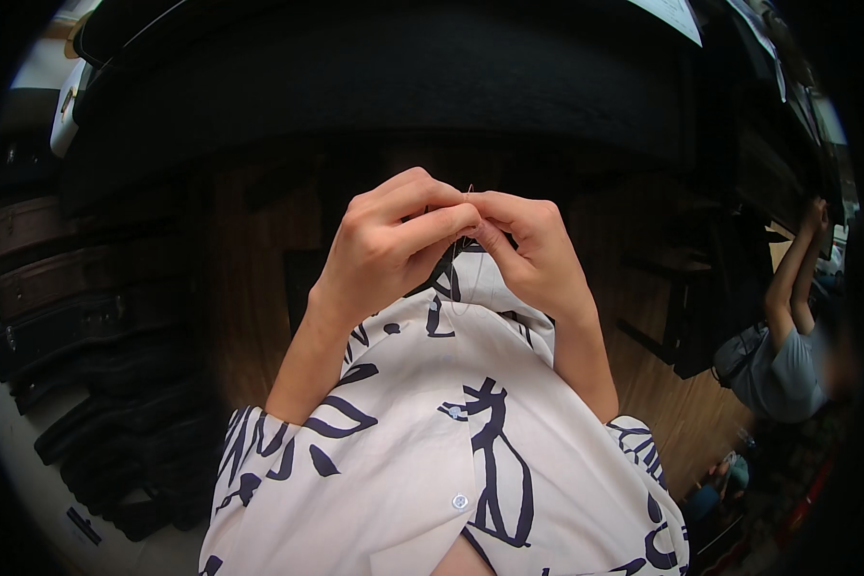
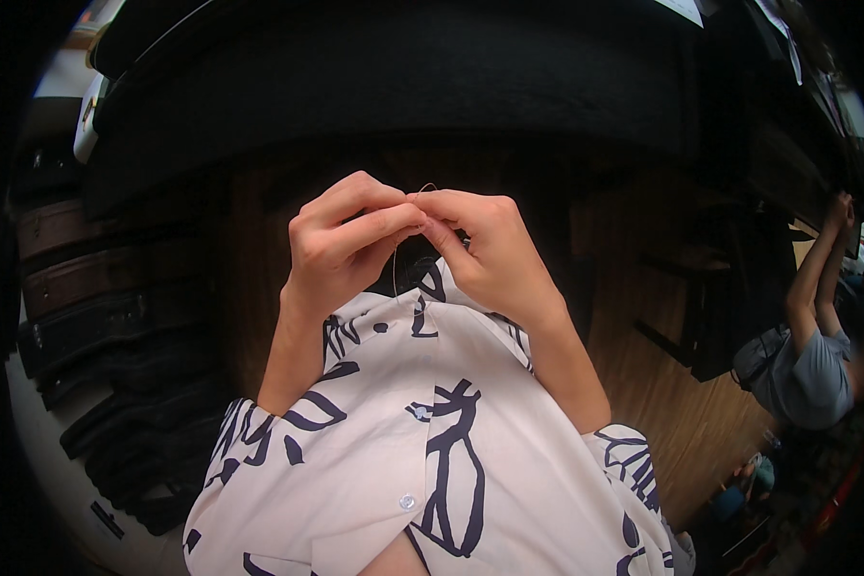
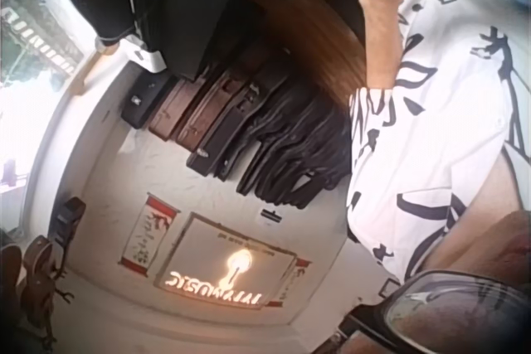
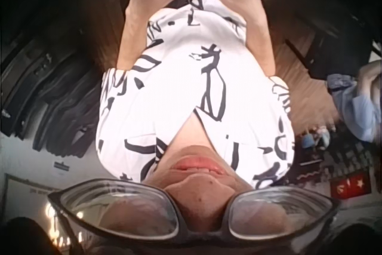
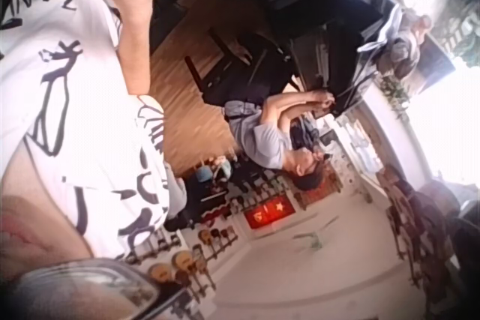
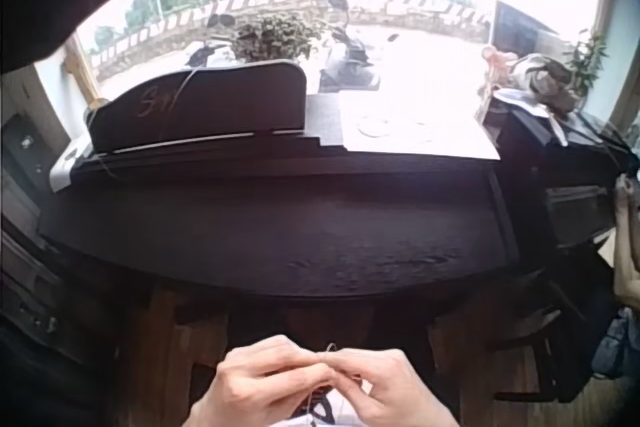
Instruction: The person shapes thin metal wire into circular rings by hand. They repeatedly bend and close the wire, then place the finished rings on a white paper on the counter. The process is repeated for multiple rings.
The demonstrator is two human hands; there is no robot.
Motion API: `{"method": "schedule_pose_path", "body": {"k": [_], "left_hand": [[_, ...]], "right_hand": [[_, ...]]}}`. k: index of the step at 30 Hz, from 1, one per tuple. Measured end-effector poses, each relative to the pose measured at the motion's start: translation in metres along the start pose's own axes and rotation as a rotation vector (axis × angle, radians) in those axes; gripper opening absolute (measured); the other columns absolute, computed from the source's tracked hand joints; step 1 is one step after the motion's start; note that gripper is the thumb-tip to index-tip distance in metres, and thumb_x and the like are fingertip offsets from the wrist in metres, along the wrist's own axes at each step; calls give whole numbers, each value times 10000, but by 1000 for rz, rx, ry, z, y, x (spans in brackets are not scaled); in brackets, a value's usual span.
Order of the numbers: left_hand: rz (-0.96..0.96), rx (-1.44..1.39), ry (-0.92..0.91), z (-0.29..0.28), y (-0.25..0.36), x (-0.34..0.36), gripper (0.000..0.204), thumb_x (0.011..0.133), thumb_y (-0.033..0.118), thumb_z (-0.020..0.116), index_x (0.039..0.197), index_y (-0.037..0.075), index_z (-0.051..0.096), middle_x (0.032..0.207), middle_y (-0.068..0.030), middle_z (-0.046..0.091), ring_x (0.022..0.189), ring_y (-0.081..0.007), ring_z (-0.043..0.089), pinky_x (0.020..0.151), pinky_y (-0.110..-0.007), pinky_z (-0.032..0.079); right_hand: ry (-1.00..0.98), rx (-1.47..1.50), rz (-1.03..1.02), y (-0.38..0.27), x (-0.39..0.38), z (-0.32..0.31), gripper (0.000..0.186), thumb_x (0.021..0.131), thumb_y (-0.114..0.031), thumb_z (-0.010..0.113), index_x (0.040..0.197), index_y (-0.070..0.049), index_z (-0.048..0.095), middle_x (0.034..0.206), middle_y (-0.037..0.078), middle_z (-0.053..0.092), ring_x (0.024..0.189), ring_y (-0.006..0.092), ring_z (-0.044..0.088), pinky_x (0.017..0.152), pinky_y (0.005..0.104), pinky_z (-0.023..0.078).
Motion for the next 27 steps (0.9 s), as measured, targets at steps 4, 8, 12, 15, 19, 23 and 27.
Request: {"method": "schedule_pose_path", "body": {"k": [4, 8, 12, 15, 19, 23, 27], "left_hand": [[-14, 159, -33, -2, -3, 2, 159, 737, -22, 796, 877, 40, 755, 804, -83, 675, 690, -189, 653, 551, -242, 532], [91, 213, -34, 1, -4, 2, 176, 709, -10, 799, 874, 15, 743, 800, -85, 664, 669, -195, 647, 545, -253, 534], [214, 183, 21, 16, 9, -8, 171, 683, 1, 796, 843, 1, 737, 782, -77, 660, 668, -187, 643, 537, -251, 526], [225, 192, 29, 25, 13, -18, 152, 707, -9, 784, 854, 17, 753, 782, -76, 678, 699, -188, 659, 575, -260, 541], [180, 242, 8, 31, 15, -17, 192, 712, -21, 781, 891, 47, 769, 835, -72, 705, 814, -206, 674, 665, -292, 567], [107, 153, -120, 38, 13, -18, 292, 708, -52, 761, 968, 80, 765, 964, -56, 715, 959, -239, 661, 798, -327, 581], [-13, -35, -12, 31, 3, -2, 348, 732, -97, 701, 1036, 66, 747, 1047, -79, 710, 1045, -274, 663, 852, -356, 575]], "right_hand": [[251, -183, 82, 10, -2, -19, 224, 973, -162, 603, 896, 10, 723, 741, 105, 696, 644, 168, 674, 576, 260, 523], [-225, 486, 436, 23, -4, -4, 639, 1063, -462, 334, 946, 40, 712, 755, 141, 701, 678, 196, 705, 628, 273, 568], [-97, 908, 543, 33, -5, 14, 535, 1053, -431, 395, 1027, 2, 707, 865, 118, 707, 812, 176, 693, 747, 278, 559], [-76, 1092, 489, 47, -10, 15, 390, 1032, -338, 494, 1047, -12, 707, 898, 88, 700, 839, 149, 669, 787, 279, 544], [-10, 1179, 430, 54, -11, 11, 206, 985, -219, 596, 999, -40, 696, 919, 64, 682, 822, 116, 627, 801, 268, 522], [128, 1082, 425, 51, -9, 0, 178, 984, -158, 514, 836, -86, 582, 804, 24, 590, 731, 89, 538, 701, 239, 477], [84, 978, 467, 45, -11, -12, 190, 940, -127, 417, 760, -109, 478, 603, -63, 366, 516, 44, 317, 470, 218, 261]]}}
Point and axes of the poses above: each hand's wrist, its own x-axis towards the middle knuckle, its own z-axis out of the palm, y = z × x, the point moved 3 cm from there along x, towards the middle knuckle
